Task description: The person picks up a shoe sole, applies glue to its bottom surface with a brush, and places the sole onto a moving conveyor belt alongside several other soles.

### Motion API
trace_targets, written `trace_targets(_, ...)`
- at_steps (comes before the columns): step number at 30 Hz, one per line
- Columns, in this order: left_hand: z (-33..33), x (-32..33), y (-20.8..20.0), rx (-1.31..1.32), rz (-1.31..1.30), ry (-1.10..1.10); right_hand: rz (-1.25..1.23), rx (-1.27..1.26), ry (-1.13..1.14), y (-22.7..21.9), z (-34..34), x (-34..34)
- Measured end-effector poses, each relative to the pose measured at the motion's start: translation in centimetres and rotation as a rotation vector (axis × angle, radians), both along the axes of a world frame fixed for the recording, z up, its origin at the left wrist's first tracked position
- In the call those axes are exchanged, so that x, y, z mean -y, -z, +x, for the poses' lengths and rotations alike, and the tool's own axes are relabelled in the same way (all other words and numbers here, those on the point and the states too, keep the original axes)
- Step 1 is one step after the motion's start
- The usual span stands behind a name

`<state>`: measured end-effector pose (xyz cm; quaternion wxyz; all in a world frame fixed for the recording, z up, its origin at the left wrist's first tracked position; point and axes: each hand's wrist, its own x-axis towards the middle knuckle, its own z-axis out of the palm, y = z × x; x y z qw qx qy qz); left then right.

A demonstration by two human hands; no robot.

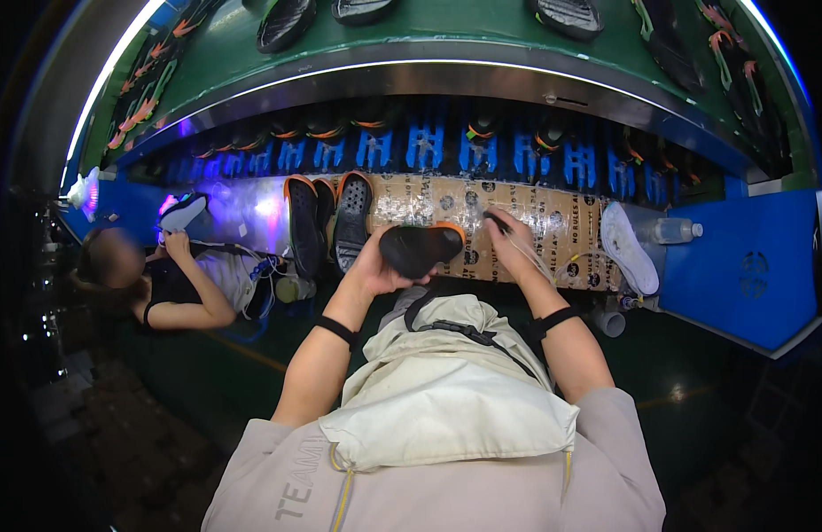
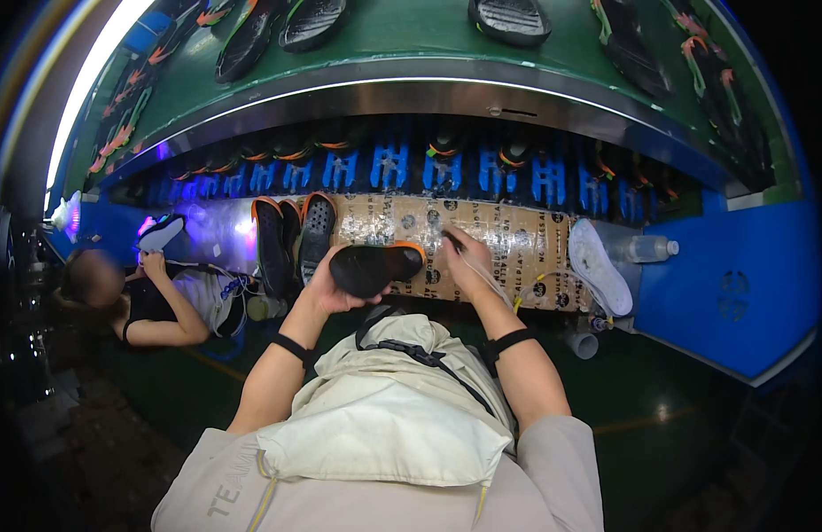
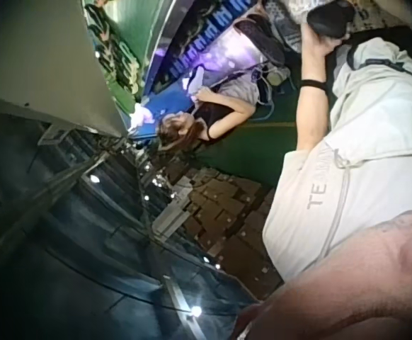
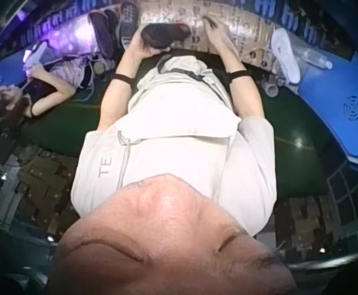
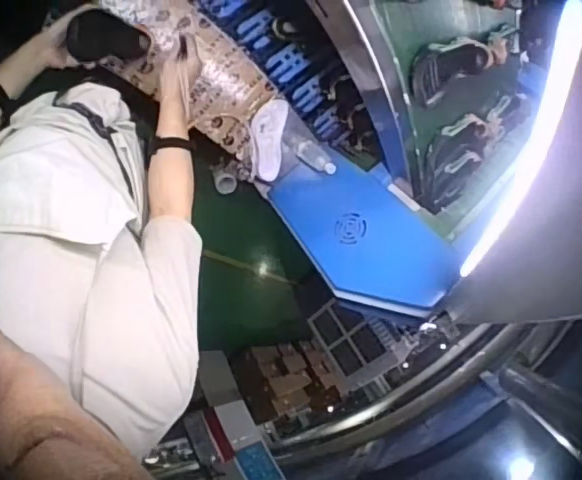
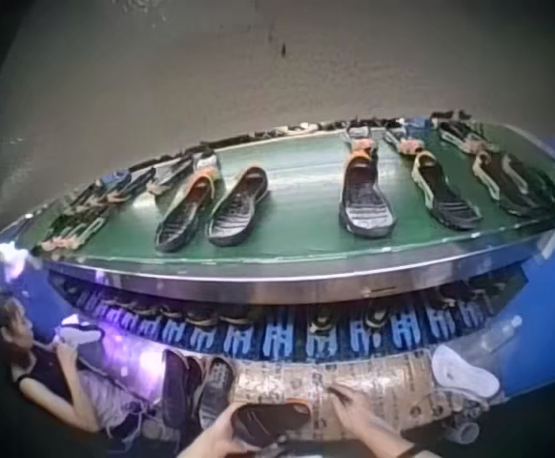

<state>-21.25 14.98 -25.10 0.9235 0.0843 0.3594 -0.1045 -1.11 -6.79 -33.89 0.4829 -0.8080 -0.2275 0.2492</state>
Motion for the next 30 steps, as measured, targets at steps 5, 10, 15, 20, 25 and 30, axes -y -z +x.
trace_targets(5, -3.5, 0.1, -6.8, 0.363, -0.070, -0.004, 0.491, -0.569, -0.060, -5.8, 1.9, 0.6)
trace_targets(10, -7.3, 0.8, -8.5, 0.514, -0.074, -0.027, 0.833, -0.784, -0.484, -19.9, -2.4, -1.2)
trace_targets(15, -9.9, 3.0, -9.5, 0.367, -0.022, -0.220, 0.795, -0.453, -0.652, -25.4, -5.6, -1.1)
trace_targets(20, -11.1, 2.7, -10.4, 0.460, -0.237, -0.247, 0.719, -0.178, -0.707, -28.6, -7.1, -1.6)
trace_targets(25, -9.2, 4.3, -13.5, 0.583, 0.154, -0.142, 0.711, -0.091, -0.804, -30.1, -8.0, -2.0)
trace_targets(30, -9.6, 3.6, -13.2, 0.686, -0.047, -0.214, 0.715, -0.078, -0.897, -31.1, -7.9, -2.1)
